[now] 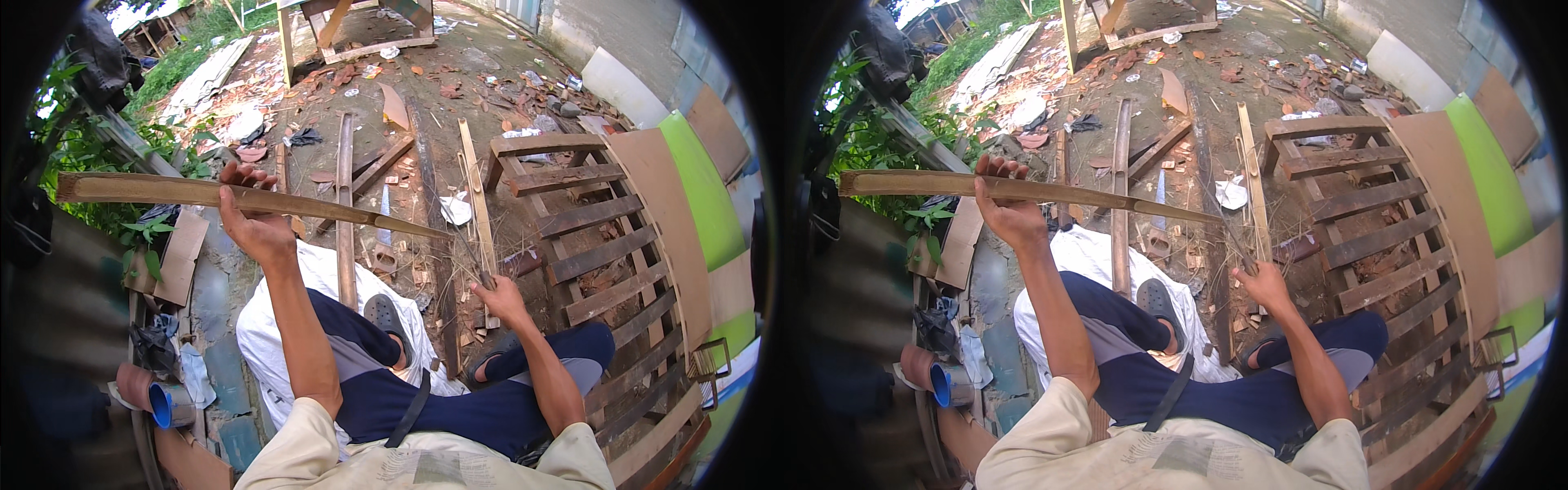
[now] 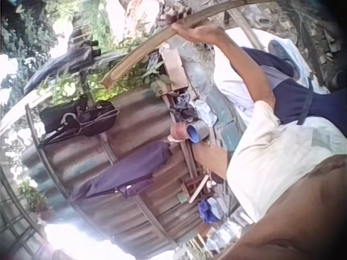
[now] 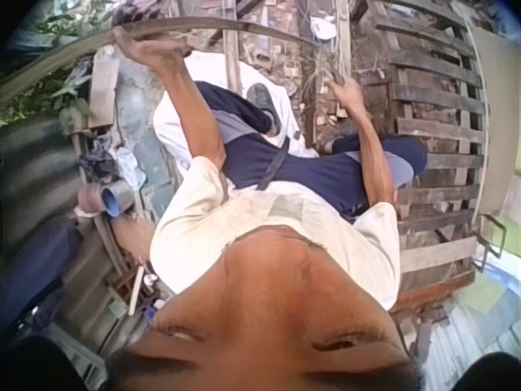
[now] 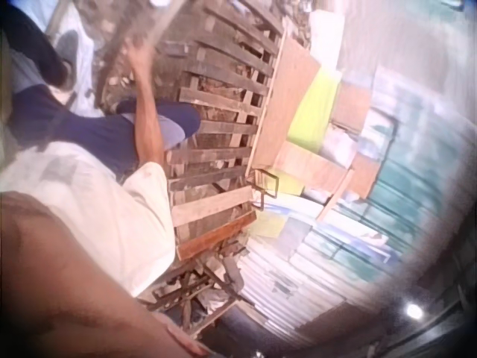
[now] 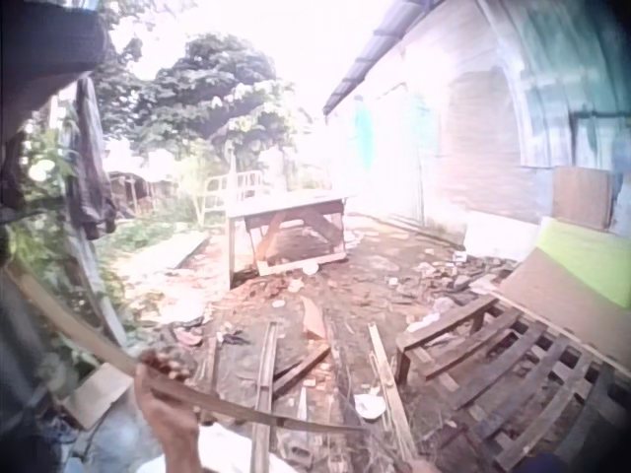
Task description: The person sits on the ground and uses a metal file to sharpen a long, thin wooden stick. They hold the stick in their left hand and repeatedly rub the file along its length with their right hand.
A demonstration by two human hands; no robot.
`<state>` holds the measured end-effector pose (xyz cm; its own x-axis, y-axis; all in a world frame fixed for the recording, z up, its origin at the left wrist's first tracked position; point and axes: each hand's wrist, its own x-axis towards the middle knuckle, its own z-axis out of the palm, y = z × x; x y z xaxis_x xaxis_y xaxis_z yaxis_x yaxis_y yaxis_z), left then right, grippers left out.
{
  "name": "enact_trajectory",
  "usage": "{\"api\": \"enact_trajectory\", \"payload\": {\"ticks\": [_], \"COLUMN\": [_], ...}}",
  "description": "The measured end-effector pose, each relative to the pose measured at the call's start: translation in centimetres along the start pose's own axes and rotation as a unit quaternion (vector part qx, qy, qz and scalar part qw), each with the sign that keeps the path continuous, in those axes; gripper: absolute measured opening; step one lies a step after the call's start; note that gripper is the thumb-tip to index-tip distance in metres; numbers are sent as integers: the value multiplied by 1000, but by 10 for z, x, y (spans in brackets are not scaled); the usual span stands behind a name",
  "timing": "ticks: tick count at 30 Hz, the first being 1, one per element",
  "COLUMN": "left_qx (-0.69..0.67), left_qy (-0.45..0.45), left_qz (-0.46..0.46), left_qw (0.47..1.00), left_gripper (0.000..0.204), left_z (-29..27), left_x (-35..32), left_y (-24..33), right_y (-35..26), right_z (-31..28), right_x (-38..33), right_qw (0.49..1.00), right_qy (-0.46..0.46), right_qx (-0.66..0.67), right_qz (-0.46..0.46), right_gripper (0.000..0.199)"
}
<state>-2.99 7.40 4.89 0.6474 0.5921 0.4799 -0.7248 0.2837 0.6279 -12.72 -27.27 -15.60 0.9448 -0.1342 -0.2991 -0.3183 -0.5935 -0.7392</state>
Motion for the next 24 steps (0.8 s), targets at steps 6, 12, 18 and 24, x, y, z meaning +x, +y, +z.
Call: {"api": "enact_trajectory", "payload": {"ticks": [6, 12, 18, 24], "left_qx": [-62, -60, -60, -43], "left_qy": [-27, -12, -6, -1], "left_qz": [8, 13, 29, 42], "left_qw": [998, 998, 998, 998], "left_gripper": [51, 52, 50, 44], "left_z": [-1, 12, 32, 54], "left_x": [0, -4, -9, -3], "left_y": [-2, -4, -10, -14], "right_y": [-15, -30, -46, -65], "right_z": [3, 10, 8, 6], "right_x": [4, 4, 3, 5], "right_qw": [999, 994, 993, 982], "right_qy": [12, 23, 31, 78], "right_qx": [-6, 9, 12, 30], "right_qz": [-41, -108, -110, -172], "right_gripper": [46, 42, 44, 48]}}
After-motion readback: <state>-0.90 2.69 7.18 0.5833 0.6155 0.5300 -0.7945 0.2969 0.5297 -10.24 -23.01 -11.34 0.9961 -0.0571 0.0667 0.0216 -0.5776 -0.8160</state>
